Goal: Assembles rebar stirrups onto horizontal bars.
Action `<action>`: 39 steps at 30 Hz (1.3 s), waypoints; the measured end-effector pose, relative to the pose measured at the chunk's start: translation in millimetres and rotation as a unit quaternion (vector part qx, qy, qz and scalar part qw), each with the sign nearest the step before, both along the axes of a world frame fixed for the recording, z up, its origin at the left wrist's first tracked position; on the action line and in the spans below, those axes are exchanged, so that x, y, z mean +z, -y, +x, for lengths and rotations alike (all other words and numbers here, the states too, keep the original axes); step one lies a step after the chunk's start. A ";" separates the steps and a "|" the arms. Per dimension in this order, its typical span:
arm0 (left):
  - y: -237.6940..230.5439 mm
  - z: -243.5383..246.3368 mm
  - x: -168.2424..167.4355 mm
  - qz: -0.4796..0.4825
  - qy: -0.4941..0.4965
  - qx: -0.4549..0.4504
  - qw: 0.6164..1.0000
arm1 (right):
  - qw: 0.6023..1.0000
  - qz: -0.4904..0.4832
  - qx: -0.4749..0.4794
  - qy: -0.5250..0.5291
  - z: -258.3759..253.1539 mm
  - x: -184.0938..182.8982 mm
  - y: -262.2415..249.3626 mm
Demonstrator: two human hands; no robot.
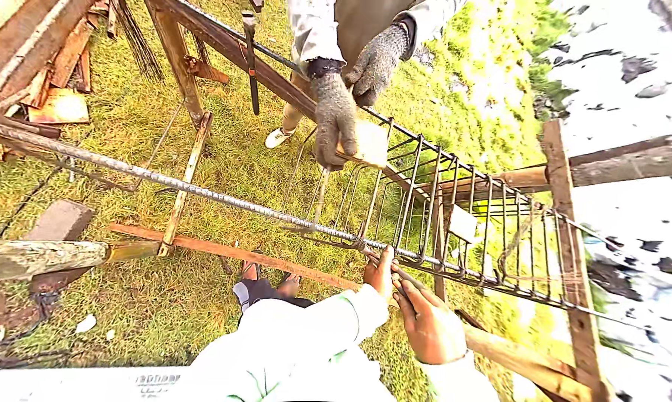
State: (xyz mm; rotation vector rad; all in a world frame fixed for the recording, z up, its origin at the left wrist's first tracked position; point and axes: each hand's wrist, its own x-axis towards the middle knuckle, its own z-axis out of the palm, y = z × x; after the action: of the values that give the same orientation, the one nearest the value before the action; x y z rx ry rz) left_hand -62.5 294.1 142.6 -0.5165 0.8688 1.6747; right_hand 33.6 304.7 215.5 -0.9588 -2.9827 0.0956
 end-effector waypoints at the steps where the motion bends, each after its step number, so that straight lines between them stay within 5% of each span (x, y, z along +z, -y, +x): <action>1: 0.3 -0.5 1.3 -0.003 -0.006 -0.007 1.000 | 1.000 -0.003 0.009 -0.003 2.2 -1.2 -4.2; 14: 0.9 -8.9 14.0 -0.039 -0.038 -0.048 0.997 | 0.998 -0.027 0.046 0.036 7.6 -1.9 -38.8; 18: -3.3 -12.0 16.2 -0.052 0.022 -0.049 0.997 | 0.988 -0.025 -0.029 0.153 3.0 5.7 -40.3; 21: -1.5 -16.8 20.7 -0.054 0.047 -0.079 0.994 | 0.927 -0.120 -0.122 0.334 -22.1 23.0 -45.0; 24: 5.7 -16.8 16.6 -0.017 0.041 -0.119 0.992 | 0.877 -0.214 -0.138 0.408 -40.0 32.7 -62.9; 28: 9.0 -14.0 3.2 0.069 0.101 -0.095 0.988 | 0.808 -0.379 -0.201 0.404 -47.5 34.0 -85.3; 32: 5.4 -19.0 -1.4 0.203 0.201 -0.007 0.958 | 0.647 -0.629 -0.276 0.331 -37.2 27.9 -106.7; 33: 2.3 -20.9 2.5 0.203 0.221 0.013 0.954 | 0.665 -0.613 -0.270 0.331 -39.8 32.4 -106.1; 35: -2.2 -23.3 12.7 0.181 0.244 0.047 0.952 | 0.793 -0.445 -0.191 0.370 -51.1 55.1 -91.1; 37: -6.0 -27.8 24.2 0.153 0.268 0.072 0.948 | 0.901 -0.170 -0.070 0.393 -47.7 78.3 -59.8; 39: -10.1 -33.9 35.8 0.120 0.302 0.092 0.941 | 0.946 0.107 0.066 0.300 -25.1 79.2 -38.2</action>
State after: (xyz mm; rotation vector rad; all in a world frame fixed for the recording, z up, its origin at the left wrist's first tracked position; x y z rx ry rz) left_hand -96.4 304.2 178.4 -0.8992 0.1678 1.6191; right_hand 8.5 342.9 294.7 -0.8864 -3.4869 -0.6191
